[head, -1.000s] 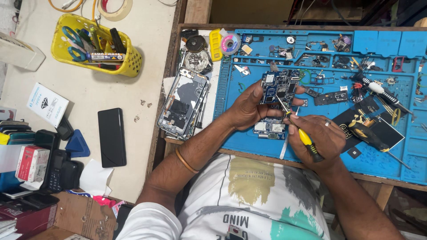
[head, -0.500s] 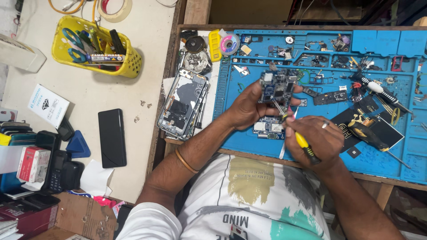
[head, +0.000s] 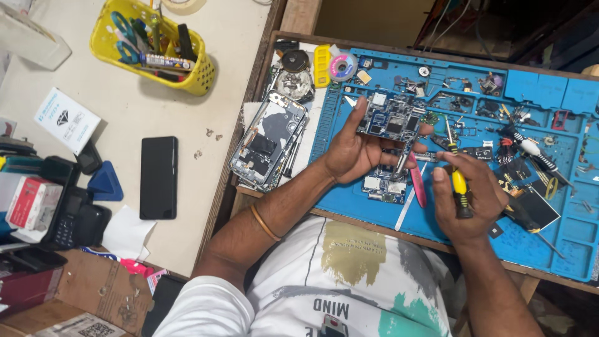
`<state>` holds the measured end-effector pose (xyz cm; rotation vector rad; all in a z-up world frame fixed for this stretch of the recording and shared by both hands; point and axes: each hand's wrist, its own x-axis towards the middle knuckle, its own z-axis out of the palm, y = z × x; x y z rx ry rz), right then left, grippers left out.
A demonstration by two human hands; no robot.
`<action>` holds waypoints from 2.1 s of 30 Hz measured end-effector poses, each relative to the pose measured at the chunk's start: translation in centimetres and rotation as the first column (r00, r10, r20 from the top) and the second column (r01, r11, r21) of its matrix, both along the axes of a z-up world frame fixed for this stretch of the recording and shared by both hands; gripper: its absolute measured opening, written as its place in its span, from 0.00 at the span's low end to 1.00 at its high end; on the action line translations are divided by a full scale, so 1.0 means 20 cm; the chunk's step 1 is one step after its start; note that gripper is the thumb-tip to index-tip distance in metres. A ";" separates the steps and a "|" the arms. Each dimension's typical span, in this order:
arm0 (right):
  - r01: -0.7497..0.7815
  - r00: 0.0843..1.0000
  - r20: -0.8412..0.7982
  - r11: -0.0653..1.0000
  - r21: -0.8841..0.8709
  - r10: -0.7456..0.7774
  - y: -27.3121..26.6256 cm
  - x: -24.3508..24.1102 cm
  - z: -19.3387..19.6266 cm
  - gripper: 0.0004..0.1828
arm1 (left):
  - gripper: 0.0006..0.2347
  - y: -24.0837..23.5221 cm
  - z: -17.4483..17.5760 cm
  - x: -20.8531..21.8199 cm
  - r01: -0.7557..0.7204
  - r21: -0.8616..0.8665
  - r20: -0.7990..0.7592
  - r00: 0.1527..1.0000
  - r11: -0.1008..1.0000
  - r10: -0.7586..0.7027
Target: The person uses a screwdriver to adjust components on a small circuit board held in their left hand. They repeatedly probe and turn screws on the board while working at a cluttered electronics repair bench.
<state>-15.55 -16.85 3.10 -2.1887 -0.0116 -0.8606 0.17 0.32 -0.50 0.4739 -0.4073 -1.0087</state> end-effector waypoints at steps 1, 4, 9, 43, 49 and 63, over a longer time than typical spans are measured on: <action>0.008 1.000 0.003 0.998 -0.060 -0.008 0.00 0.00 0.01 0.12 | 0.38 0.00 0.00 0.00 0.009 0.007 0.004 1.000 1.000 -0.009; 0.015 0.999 -0.038 0.997 -0.075 -0.018 0.00 -0.01 0.04 0.15 | 0.37 0.00 0.01 -0.02 0.012 0.019 0.007 1.000 1.000 -0.012; 0.002 0.986 -0.165 0.999 -0.046 -0.010 0.04 0.03 0.07 0.18 | 0.36 0.01 0.02 -0.02 -0.008 -0.008 -0.002 1.000 1.000 0.008; 0.052 0.948 -0.253 0.688 0.724 0.195 -0.02 0.07 -0.12 0.07 | 0.11 -0.02 -0.08 0.02 -0.477 0.262 0.221 0.876 0.839 0.429; 0.044 0.944 -0.268 0.733 0.679 0.192 -0.02 0.07 -0.13 0.08 | 0.09 -0.02 -0.08 0.02 -0.494 0.247 0.232 0.865 0.834 0.444; 0.017 0.942 -0.264 0.757 0.653 0.206 -0.01 0.07 -0.13 0.08 | 0.09 0.00 -0.04 0.02 -0.482 0.228 0.252 0.868 0.846 0.427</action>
